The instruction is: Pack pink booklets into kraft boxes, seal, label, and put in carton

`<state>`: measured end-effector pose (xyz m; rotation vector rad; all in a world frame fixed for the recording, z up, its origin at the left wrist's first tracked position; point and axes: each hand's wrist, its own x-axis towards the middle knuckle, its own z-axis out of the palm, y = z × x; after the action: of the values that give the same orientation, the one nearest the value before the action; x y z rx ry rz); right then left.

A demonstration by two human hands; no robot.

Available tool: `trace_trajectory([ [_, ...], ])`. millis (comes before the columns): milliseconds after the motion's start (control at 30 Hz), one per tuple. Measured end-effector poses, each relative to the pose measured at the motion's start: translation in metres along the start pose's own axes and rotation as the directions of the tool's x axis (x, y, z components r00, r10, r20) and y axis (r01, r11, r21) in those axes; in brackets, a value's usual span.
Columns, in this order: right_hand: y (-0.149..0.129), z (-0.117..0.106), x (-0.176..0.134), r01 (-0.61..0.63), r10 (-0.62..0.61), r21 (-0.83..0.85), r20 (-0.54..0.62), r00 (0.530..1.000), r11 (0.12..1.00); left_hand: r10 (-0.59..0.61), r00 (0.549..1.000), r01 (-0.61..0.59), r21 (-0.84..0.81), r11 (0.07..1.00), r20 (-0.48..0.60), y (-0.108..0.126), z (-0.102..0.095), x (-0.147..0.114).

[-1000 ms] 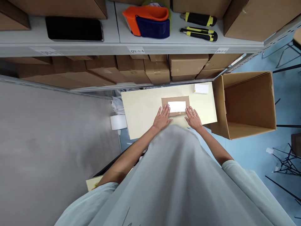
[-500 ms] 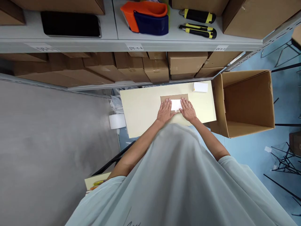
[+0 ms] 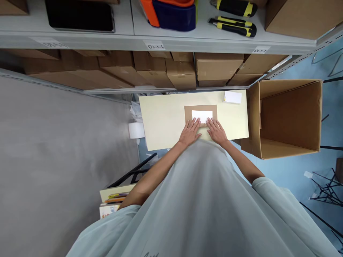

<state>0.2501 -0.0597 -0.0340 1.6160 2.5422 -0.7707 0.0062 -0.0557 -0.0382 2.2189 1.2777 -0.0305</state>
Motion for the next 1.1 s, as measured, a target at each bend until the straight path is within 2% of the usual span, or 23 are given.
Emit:
trace_trajectory([
  [100, 0.013, -0.001, -0.007, -0.046, 0.046, 0.015, -0.029, 0.999, 0.999, -0.094, 0.995, 0.095, 0.001, 0.996, -0.035, -0.008, -0.002, -0.008],
  [200, 0.015, -0.003, 0.002, -0.04, 0.042, 0.034, -0.054, 0.998, 0.999, -0.138, 0.989, 0.138, -0.004, 0.99, -0.06, -0.01, -0.005, -0.006],
  [333, 0.006, -0.005, 0.036, -0.028, 0.029, 0.024, -0.078, 0.997, 0.999, -0.13, 0.988, 0.13, -0.016, 0.991, -0.08, -0.005, -0.011, 0.021],
  [433, -0.001, -0.005, 0.06, -0.062, 0.063, 0.017, -0.081, 0.995, 0.998, -0.161, 0.981, 0.157, -0.04, 0.987, -0.105, -0.005, -0.017, 0.049],
  [600, -0.001, -0.003, 0.069, -0.086, 0.087, 0.008, -0.079, 0.993, 0.996, -0.225, 0.965, 0.217, -0.068, 0.974, -0.138, -0.009, -0.024, 0.073],
  [700, 0.001, -0.002, 0.066, -0.087, 0.087, 0.002, -0.079, 0.993, 0.996, -0.224, 0.967, 0.219, -0.056, 0.974, -0.125, -0.008, -0.024, 0.07],
  [967, 0.004, 0.003, 0.066, -0.059, 0.062, 0.033, -0.099, 0.993, 0.998, -0.206, 0.972, 0.204, -0.03, 0.979, -0.11, -0.003, -0.017, 0.041],
  [1100, 0.005, 0.005, 0.067, -0.059, 0.063, 0.04, -0.107, 0.992, 0.997, -0.217, 0.969, 0.214, -0.034, 0.976, -0.118, -0.002, -0.016, 0.044],
])
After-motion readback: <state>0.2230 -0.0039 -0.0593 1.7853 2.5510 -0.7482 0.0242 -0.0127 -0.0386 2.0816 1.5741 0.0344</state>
